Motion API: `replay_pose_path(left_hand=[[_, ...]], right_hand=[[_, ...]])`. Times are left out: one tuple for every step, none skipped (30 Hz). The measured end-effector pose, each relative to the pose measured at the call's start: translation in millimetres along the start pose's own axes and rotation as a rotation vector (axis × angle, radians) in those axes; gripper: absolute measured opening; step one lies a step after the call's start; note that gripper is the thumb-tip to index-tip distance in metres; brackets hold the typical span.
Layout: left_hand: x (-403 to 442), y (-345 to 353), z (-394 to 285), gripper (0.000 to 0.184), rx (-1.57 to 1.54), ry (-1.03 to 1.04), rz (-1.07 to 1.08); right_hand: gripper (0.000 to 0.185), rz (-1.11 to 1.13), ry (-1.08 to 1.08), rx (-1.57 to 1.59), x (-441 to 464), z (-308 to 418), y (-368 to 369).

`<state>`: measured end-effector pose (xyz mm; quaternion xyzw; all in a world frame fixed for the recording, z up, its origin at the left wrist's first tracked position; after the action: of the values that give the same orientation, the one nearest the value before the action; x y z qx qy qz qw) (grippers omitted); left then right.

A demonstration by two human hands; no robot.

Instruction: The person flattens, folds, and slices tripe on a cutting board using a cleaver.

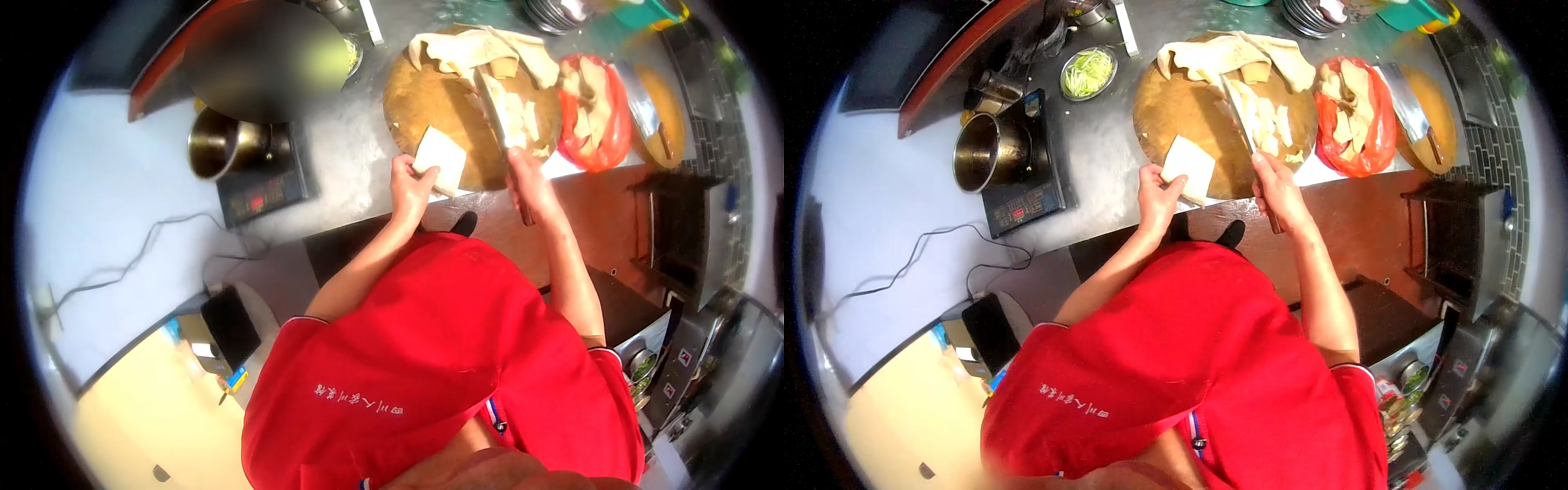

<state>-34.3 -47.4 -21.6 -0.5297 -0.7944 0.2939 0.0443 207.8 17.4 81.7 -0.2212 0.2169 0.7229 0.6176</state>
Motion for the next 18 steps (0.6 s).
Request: replay_pose_path(left_hand=[[2,-2,-4,0.047,-0.039,-0.081,0.057],[3,-1,-4,0.044,0.015,-0.036,0.052],[4,0,-4,0.042,0.067,0.008,0.046],[5,0,-4,0.039,0.119,0.050,0.038],[4,-2,-11,0.037,0.175,0.089,0.041],[3,-4,-18,0.036,0.232,0.131,0.045],[3,-4,-25,0.035,0.289,0.172,0.052],[5,-5,-37,0.034,0.267,0.233,0.030],[10,-4,-50,0.033,0.245,0.288,0.011],[16,-2,-57,0.033,0.222,0.341,-0.010],[27,2,-60,0.028,0.218,0.429,-0.015],[43,7,-60,0.026,0.264,0.478,-0.047],[59,11,-59,0.025,0.307,0.527,-0.081],[65,10,-64,0.023,0.348,0.577,-0.116],[66,7,-64,0.023,0.436,0.537,-0.065],[67,4,-64,0.023,0.522,0.497,-0.014],[66,0,-68,0.023,0.608,0.457,0.040],[59,-2,-71,0.024,0.626,0.439,0.075]], right_hand=[[0.057,0.023,-0.029,-0.026,0,-3,0],[0.057,0.042,-0.047,-0.042,0,-6,0],[0.057,0.061,-0.065,-0.058,0,-9,0],[0.057,0.082,-0.081,-0.077,-2,-11,0],[0.057,0.100,-0.092,-0.082,-4,-11,0],[0.058,0.100,-0.098,-0.087,-4,-12,1],[0.058,0.097,-0.102,-0.091,-4,-15,1],[0.059,0.092,-0.101,-0.094,-5,-18,2],[0.060,0.091,-0.077,-0.088,-11,-13,3],[0.059,0.089,-0.082,-0.088,-12,-14,2],[0.059,0.089,-0.091,-0.090,-10,-14,2],[0.059,0.090,-0.099,-0.093,-8,-16,1],[0.059,0.099,-0.083,-0.054,-6,-18,0],[0.059,0.096,-0.083,-0.042,-6,-20,1],[0.059,0.091,-0.084,-0.032,-7,-20,1],[0.059,0.085,-0.085,-0.022,-6,-20,1],[0.060,0.085,-0.081,-0.051,-5,-19,-1],[0.060,0.084,-0.074,-0.077,-3,-20,-3]])
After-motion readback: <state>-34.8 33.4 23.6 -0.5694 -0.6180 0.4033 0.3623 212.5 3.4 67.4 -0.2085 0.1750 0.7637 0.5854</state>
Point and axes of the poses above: each hand's wrist, its own x-axis towards the middle knuckle, its own y-axis out of the palm, z = x × y, the point moved 2 cm from there along x, towards the middle knuckle, and after that the axes turned 11 degrees about x, right-handed, at the moved point
